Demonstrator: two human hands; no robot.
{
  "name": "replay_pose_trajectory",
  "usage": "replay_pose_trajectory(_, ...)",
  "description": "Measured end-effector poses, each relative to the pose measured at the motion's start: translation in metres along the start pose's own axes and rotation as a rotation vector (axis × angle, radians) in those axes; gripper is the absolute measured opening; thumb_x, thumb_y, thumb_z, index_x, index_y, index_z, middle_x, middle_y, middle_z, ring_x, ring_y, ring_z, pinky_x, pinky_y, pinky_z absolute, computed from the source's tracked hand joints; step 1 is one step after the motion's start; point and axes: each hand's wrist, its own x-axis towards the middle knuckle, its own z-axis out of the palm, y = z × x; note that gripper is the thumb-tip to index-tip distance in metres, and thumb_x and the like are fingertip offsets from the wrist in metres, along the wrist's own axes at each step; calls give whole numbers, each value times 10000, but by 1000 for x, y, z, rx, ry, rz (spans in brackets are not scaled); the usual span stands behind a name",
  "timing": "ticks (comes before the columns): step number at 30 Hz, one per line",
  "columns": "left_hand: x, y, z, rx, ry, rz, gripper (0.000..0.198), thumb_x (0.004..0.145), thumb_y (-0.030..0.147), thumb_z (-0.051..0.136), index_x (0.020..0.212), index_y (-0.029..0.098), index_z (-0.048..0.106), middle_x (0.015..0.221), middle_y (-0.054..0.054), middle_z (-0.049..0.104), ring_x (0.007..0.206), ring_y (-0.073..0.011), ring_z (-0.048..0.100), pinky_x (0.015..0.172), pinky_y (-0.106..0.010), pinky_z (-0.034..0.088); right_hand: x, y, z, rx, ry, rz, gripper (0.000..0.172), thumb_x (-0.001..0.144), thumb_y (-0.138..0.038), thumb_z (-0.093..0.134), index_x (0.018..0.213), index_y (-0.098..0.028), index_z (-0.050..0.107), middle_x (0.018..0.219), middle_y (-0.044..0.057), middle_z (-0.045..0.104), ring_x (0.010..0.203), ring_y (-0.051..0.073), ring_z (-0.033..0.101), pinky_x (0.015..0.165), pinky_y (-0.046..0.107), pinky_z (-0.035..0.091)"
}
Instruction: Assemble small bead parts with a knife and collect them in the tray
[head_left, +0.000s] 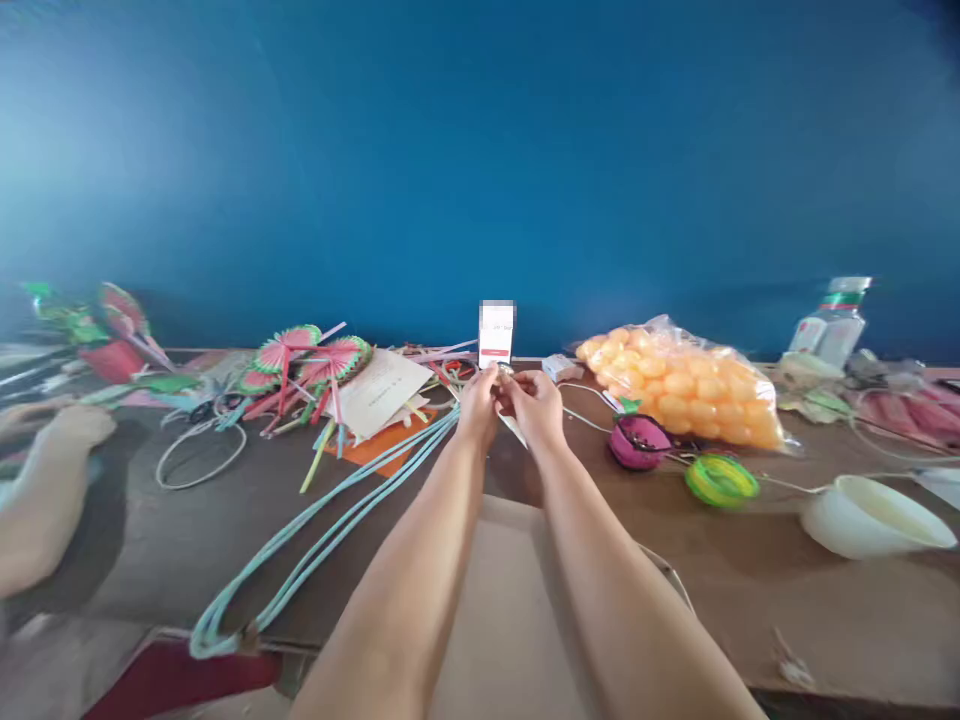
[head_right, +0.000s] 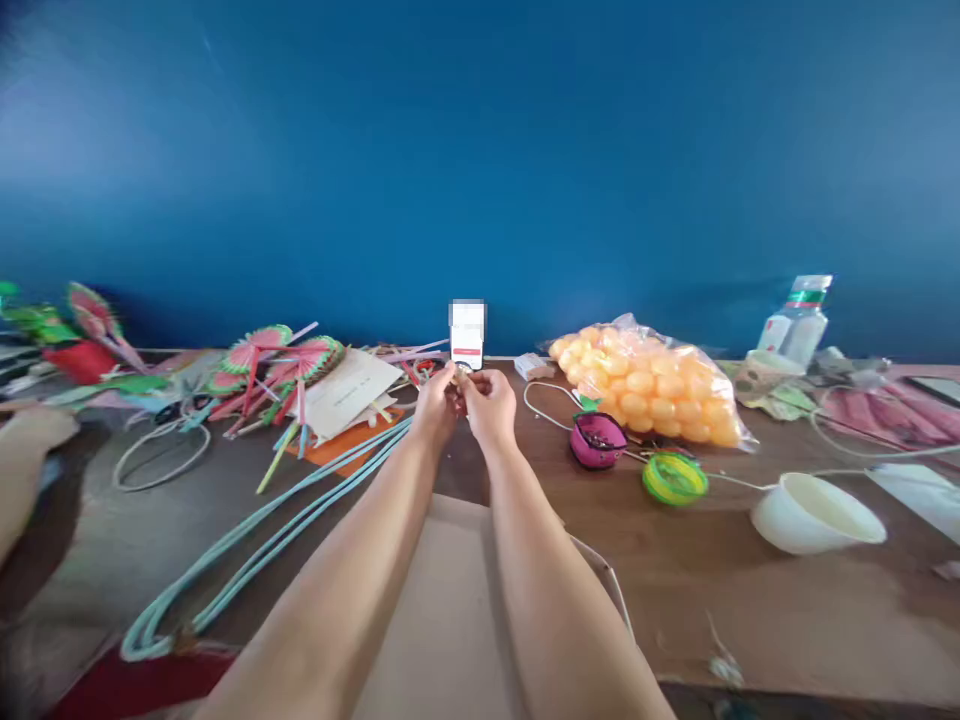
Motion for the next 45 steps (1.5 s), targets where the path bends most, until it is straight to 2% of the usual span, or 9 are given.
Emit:
replay_pose_trajectory(6,1,0,1,-41,13,-19,359,674,435,753,820,136,619,638,-3,569,570,-110,537,557,-230,393,0,-5,1,165,9,117,357,598,-352,806,764,-200,528,587,-43,625,429,87,540,422,207,479)
replay_pose_trajectory(13,-5,6,6,-36,-37,-10,313,707,405,732,769,121,616,627,-9,560,544,-95,506,545,-230,373,-3,-16,-1,198,-13,261,363,589,-324,822,748,-189,525,573,-42,603,412,54,481,371,161,396)
replay_pose_trajectory(17,-7,6,7,-11,-19,6,309,720,402,725,751,115,614,640,-13,568,533,-88,490,543,-232,369,-1,-13,-3,155,0,250,384,573,-356,828,729,-189,520,568,-42,595,411,48,454,360,153,348)
replay_pose_trajectory(23,-9,11,12,-83,27,-54,302,773,411,692,796,118,622,650,-27,586,528,-100,517,511,-231,376,-1,-14,-5,276,-76,213,384,584,-393,816,778,-191,553,595,-48,596,442,55,478,410,162,395)
replay_pose_trajectory(26,-10,15,14,-118,53,-89,265,815,381,654,816,117,631,712,-56,636,559,-107,559,554,-233,444,-2,-20,-7,316,-10,251,293,646,-355,771,783,-187,572,594,-38,599,449,60,481,405,161,398)
replay_pose_trajectory(30,-10,18,14,-141,115,-123,243,864,355,596,844,116,638,736,-72,662,533,-89,533,600,-240,500,0,-21,-10,191,156,277,134,694,-239,694,744,-187,581,587,-33,602,448,58,467,394,156,384)
replay_pose_trajectory(33,-9,17,13,-145,125,-138,248,875,351,581,845,111,639,749,-77,661,529,-87,529,611,-244,505,2,-18,-10,110,166,272,93,695,-221,669,732,-185,591,610,-27,611,462,58,474,408,162,392)
replay_pose_trajectory(39,-7,14,11,-168,122,-124,207,869,316,588,827,117,628,688,-30,604,518,-82,519,585,-228,463,-1,-12,-7,-12,72,160,333,624,-389,754,861,-186,641,680,-23,623,538,82,516,469,197,423)
replay_pose_trajectory(45,-2,5,5,-70,21,-80,255,831,371,629,871,119,631,762,-60,640,629,-143,617,606,-254,465,-1,-8,-7,-163,55,56,545,575,-489,789,992,-184,614,729,-13,634,560,105,530,463,211,389)
